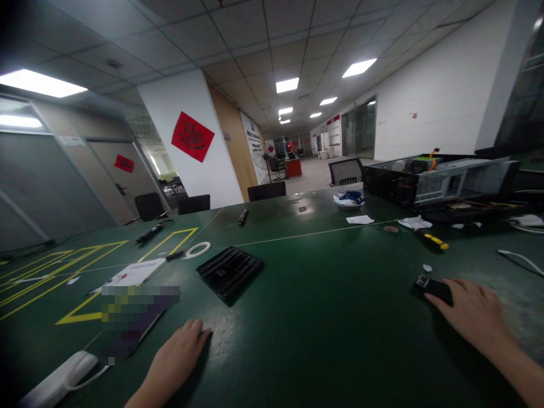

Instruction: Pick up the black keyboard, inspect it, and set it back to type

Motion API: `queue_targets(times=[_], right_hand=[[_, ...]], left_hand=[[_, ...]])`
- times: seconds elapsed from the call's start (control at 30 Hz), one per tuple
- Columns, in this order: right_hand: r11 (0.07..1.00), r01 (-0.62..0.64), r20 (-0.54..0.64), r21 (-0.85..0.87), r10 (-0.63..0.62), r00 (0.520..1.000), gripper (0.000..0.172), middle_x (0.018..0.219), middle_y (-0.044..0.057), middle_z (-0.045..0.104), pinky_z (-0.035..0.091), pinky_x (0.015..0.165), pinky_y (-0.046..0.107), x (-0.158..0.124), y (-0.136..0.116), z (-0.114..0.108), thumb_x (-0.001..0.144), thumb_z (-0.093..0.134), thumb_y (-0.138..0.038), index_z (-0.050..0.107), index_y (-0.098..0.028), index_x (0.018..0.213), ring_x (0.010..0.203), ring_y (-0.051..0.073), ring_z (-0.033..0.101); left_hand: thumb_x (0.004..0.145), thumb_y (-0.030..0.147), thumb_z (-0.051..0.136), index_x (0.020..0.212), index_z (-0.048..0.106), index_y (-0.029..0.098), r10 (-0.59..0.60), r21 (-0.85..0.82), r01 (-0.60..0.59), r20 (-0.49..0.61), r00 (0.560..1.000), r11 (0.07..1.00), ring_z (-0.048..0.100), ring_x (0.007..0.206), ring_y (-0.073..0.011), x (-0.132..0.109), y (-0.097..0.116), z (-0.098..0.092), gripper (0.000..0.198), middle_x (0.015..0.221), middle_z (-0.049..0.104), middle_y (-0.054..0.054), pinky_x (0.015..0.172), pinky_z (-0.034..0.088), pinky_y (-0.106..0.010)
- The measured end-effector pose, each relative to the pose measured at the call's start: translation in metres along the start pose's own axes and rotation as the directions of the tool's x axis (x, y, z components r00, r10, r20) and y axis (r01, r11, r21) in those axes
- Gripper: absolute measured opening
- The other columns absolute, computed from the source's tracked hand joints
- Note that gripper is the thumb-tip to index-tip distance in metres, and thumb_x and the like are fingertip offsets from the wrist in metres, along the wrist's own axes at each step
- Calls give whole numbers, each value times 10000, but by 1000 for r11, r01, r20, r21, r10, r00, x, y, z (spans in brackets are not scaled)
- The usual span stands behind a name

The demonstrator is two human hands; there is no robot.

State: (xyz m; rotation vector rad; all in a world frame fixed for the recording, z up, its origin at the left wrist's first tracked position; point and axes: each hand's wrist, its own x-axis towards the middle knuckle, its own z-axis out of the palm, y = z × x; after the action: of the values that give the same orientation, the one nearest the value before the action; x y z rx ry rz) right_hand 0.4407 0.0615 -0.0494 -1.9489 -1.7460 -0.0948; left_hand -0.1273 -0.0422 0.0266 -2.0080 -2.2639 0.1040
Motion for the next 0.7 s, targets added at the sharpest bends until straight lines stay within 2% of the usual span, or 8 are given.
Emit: queue_targets(times=[0.1, 0.23, 0.27, 0.33, 0.4, 0.43, 0.57, 0.7], right_hand=[[995, -96, 149, -32, 99, 984, 475, 993, 217, 534, 296, 867, 522, 9, -5, -1, 688, 341, -525, 539, -142, 885, 982, 385, 453], [987, -123, 274, 102, 91, 958, 537, 1067, 171, 508, 350, 887, 421, 9, -66, -8, 680, 393, -520, 506, -112, 1011, 1011, 295, 458], [973, -137, 278, 187, 82, 957, 550, 1076, 154, 500, 365, 878, 408, 6, -89, -10, 651, 440, -512, 492, -115, 1029, 1000, 280, 465], [914, -136, 326, 382, 5, 945, 540, 1107, 125, 473, 391, 854, 378, -5, -138, -15, 664, 435, -506, 466, -134, 1054, 989, 245, 476], [845, -149, 406, 513, -86, 910, 493, 1115, 98, 460, 404, 831, 354, -22, -185, -18, 697, 415, -486, 445, -168, 1073, 986, 221, 474], [807, -168, 441, 567, -125, 889, 462, 1116, 82, 457, 403, 830, 347, -31, -206, -19, 709, 418, -469, 440, -191, 1077, 994, 214, 468], [668, -177, 477, 722, -296, 827, 385, 1140, 44, 427, 361, 897, 313, -68, -260, -12, 721, 467, -368, 430, -223, 1075, 1050, 178, 426], [671, -236, 578, 703, -345, 740, 437, 1244, 26, 325, 288, 979, 323, -83, -273, -6, 676, 525, -299, 427, -240, 1098, 1155, 185, 324]], left_hand=[[831, 303, 283, 760, 536, 175, 47, -117, -41, 44, 998, 992, 545, 732, -190, -2, -9, 3, 293, 754, 557, -60, 696, 368, -289], [766, 375, 418, 617, 484, 193, -28, -450, 2, -51, 998, 893, 509, 602, -167, 4, -16, 8, 244, 600, 511, -8, 607, 363, -269], [751, 394, 440, 597, 462, 193, -111, -583, 54, -63, 992, 811, 490, 556, -153, 8, -17, 8, 254, 557, 483, 7, 566, 359, -255], [752, 402, 439, 581, 417, 195, -302, -838, 174, 12, 953, 518, 452, 474, -126, 22, -18, 7, 269, 495, 426, 32, 482, 344, -228], [787, 348, 384, 585, 389, 195, -390, -944, 240, 137, 911, 227, 458, 453, -113, 40, -19, 3, 253, 493, 428, 31, 443, 347, -212], [802, 305, 352, 592, 388, 194, -399, -951, 252, 164, 902, 179, 481, 472, -111, 51, -19, 0, 240, 515, 457, 19, 450, 364, -210], [813, 268, 323, 676, 467, 172, -417, -878, 279, 102, 903, 390, 556, 587, -124, 96, -18, -8, 220, 652, 558, -31, 506, 415, -221], [683, 323, 544, 790, 554, 143, -397, -735, 305, 53, 916, 605, 581, 787, -197, 138, -19, -9, 210, 805, 614, -71, 617, 433, -253]])
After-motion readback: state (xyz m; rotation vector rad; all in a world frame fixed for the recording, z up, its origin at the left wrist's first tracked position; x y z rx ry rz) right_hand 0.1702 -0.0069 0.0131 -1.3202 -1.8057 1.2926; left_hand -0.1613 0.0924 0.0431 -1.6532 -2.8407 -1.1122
